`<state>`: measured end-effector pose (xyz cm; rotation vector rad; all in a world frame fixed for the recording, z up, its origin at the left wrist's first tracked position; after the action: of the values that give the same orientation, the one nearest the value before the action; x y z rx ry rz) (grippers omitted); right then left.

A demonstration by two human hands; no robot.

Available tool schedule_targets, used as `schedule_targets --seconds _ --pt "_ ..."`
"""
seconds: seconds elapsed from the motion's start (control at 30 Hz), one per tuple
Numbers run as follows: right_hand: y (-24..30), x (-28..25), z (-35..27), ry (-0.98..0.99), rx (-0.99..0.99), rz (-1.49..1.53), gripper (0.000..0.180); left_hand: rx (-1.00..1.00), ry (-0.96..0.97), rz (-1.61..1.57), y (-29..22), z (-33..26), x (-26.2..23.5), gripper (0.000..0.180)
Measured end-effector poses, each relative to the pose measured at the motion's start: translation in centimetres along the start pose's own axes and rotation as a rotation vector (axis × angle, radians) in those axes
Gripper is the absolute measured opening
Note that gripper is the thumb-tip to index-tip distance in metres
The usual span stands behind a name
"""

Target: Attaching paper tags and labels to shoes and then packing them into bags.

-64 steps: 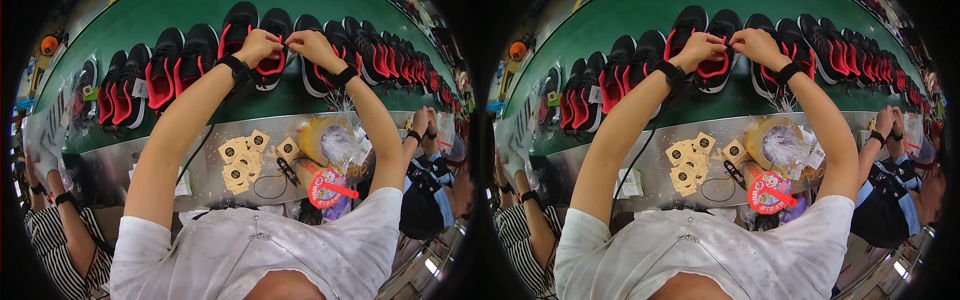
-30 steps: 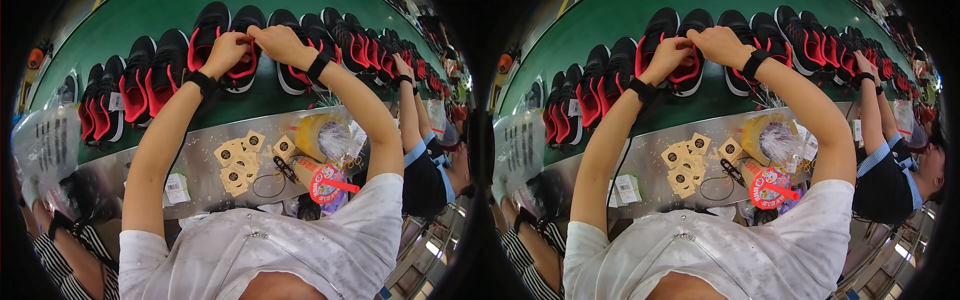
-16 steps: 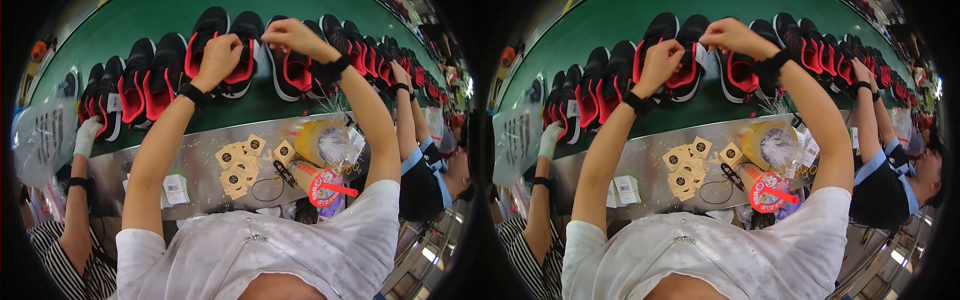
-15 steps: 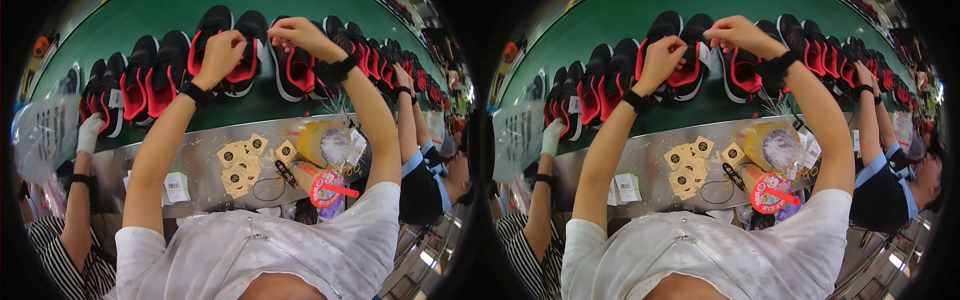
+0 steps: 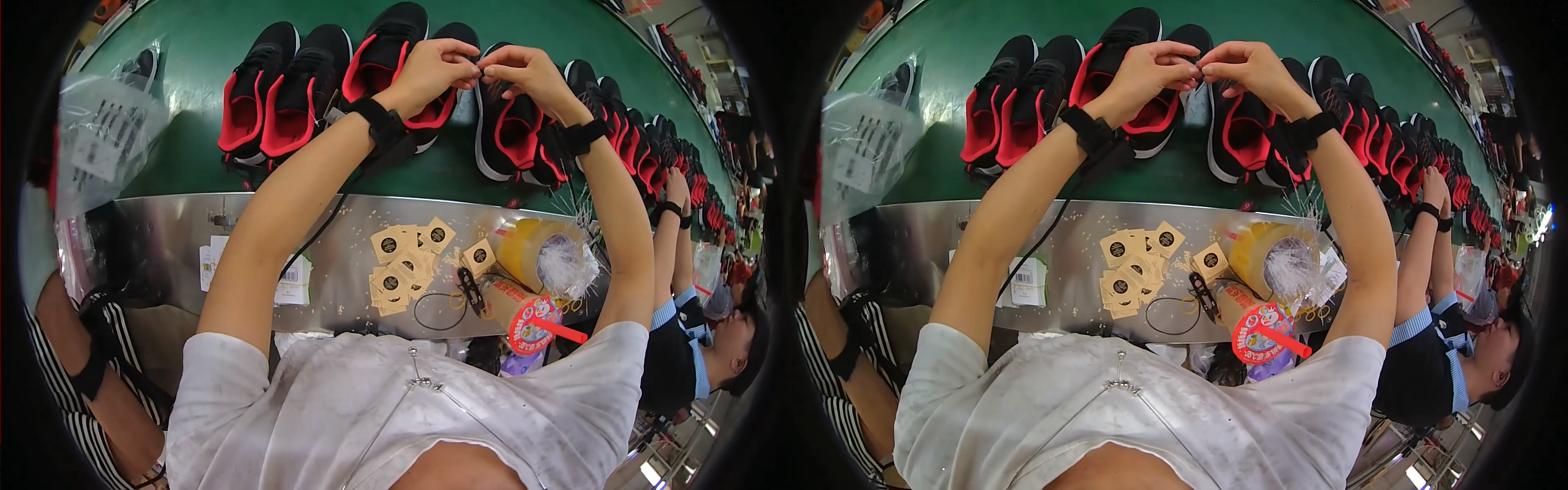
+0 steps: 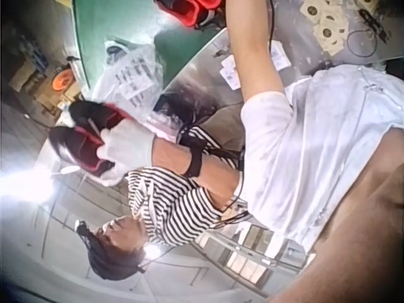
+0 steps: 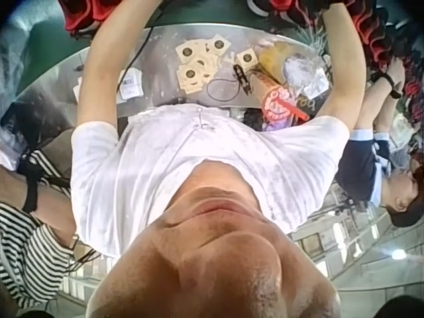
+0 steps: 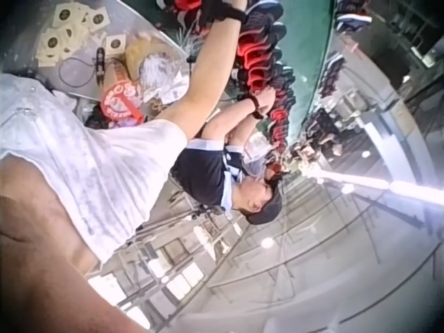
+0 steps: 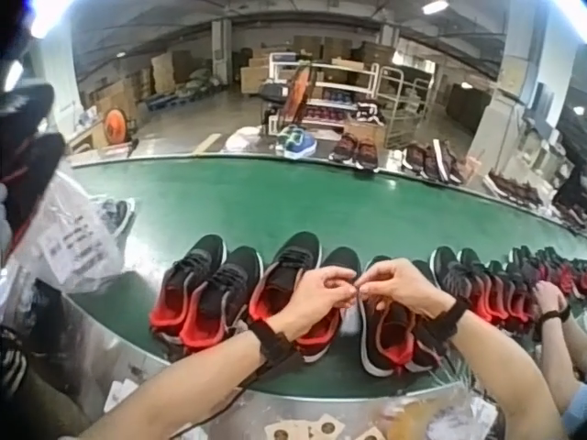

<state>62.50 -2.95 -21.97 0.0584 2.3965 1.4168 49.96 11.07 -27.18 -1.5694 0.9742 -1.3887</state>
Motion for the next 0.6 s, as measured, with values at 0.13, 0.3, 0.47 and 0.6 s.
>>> schedule_targets --seconds 0.13,0.3,0.47,0.6 --pt "0.4 0.4 0.3 0.022 -0.006 0.009 0.018 -0.002 0.015 0.054 -0.6 -0.3 0.0 0.042" --pt "0.6 0.9 0.3 0.033 -0.005 0.005 0.016 -0.027 0.037 0.126 -1.1 -0.8 -0.2 0.046" --pt "0.8 1.3 0.6 0.078 -0.009 -0.117 0.013 -0.046 0.113 0.171 -0.6 -0.5 -1.1 0.05" --pt "0.9 1.7 1.5 0.1 -0.084 -0.26 0.016 -0.062 0.101 0.158 -0.4 -0.7 -1.9 0.049"
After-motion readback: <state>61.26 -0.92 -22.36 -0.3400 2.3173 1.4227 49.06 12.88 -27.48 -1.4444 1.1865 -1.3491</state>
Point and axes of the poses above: each hand's wrist, its own z-axis towards the middle knuckle, its own x-axis out of the palm, y = z × x, the point moved 1 cm from there along z, towards the middle knuckle, and after that the axes turned 8 degrees about y, right-handed, at the moved point
